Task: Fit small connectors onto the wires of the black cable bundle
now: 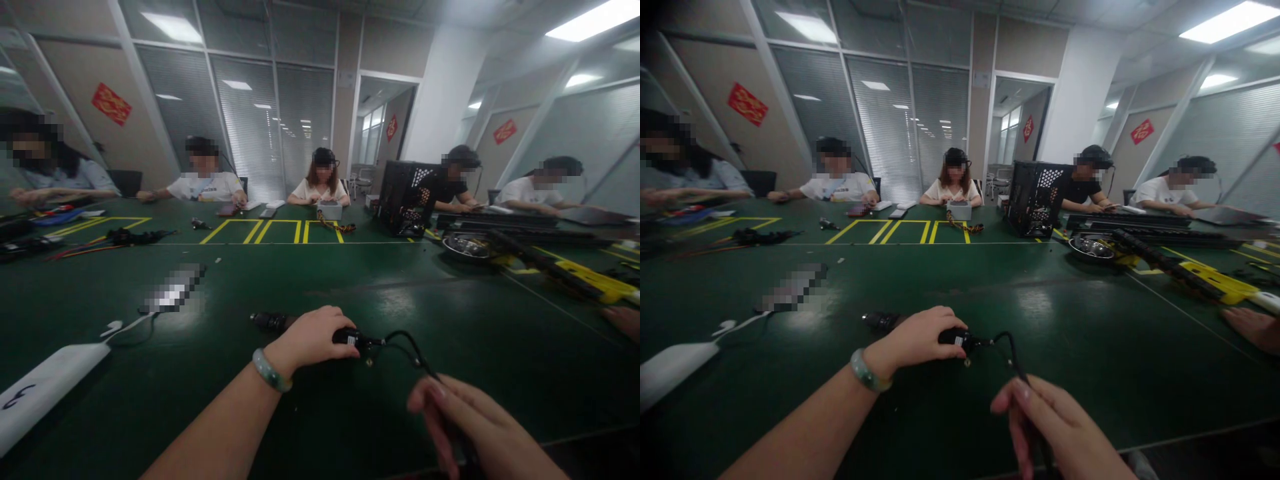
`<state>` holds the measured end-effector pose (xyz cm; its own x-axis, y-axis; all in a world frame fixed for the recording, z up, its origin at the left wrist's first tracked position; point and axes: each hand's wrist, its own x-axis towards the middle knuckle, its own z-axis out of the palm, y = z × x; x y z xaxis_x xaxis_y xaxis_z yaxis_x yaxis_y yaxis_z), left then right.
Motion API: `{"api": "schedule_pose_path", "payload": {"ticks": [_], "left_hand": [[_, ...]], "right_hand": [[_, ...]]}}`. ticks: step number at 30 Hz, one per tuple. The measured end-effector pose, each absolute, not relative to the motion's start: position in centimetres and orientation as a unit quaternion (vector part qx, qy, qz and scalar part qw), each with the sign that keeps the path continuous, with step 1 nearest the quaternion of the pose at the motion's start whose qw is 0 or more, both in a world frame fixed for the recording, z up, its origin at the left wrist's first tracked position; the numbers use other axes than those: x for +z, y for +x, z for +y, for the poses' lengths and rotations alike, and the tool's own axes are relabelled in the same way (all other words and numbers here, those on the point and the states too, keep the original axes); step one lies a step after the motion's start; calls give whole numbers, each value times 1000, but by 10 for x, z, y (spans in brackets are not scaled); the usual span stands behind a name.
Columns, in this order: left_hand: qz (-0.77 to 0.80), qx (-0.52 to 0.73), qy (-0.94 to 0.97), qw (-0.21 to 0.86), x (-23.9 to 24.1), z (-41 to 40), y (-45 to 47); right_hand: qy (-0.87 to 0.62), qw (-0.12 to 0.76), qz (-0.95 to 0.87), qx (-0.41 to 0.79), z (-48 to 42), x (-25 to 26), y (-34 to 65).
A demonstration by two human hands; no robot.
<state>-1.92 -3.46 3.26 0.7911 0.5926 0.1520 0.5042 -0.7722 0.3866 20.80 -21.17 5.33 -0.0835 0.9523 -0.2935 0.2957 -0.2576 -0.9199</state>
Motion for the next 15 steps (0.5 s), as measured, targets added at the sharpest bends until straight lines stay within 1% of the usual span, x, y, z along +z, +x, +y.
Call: {"api": "schedule_pose_path", "payload": {"ticks": [1, 2, 3, 6, 7, 9, 11, 12, 14, 15], "left_hand": [[312, 137, 927, 160, 31, -31, -21], [332, 140, 920, 154, 30, -27, -24], [350, 140, 914, 148, 29, -23, -26], [387, 136, 902, 136, 25, -11, -34], [390, 135, 901, 135, 24, -8, -36], [387, 135, 902, 136, 23, -5, -39], [381, 137, 904, 136, 22, -3, -41], [379, 137, 906, 134, 22, -3, -41], [378, 134, 908, 122, 22, -4, -41], [380, 133, 909, 111, 22, -5, -40]], "right_hand": [[-595, 318, -536, 508, -196, 60, 208], [-595, 299, -571, 481, -181, 64, 208], [-612, 259, -611, 430, -168, 64, 210], [-676, 132, -694, 210, -141, 51, 219], [-688, 109, -703, 147, -136, 46, 221], [-697, 106, -707, 49, -128, 37, 222], [-678, 125, -724, 4, -120, 36, 220], [-660, 128, -740, 3, -115, 37, 219], [-625, 102, -773, 30, -102, 42, 214], [-615, 76, -784, 45, -93, 45, 212]]}}
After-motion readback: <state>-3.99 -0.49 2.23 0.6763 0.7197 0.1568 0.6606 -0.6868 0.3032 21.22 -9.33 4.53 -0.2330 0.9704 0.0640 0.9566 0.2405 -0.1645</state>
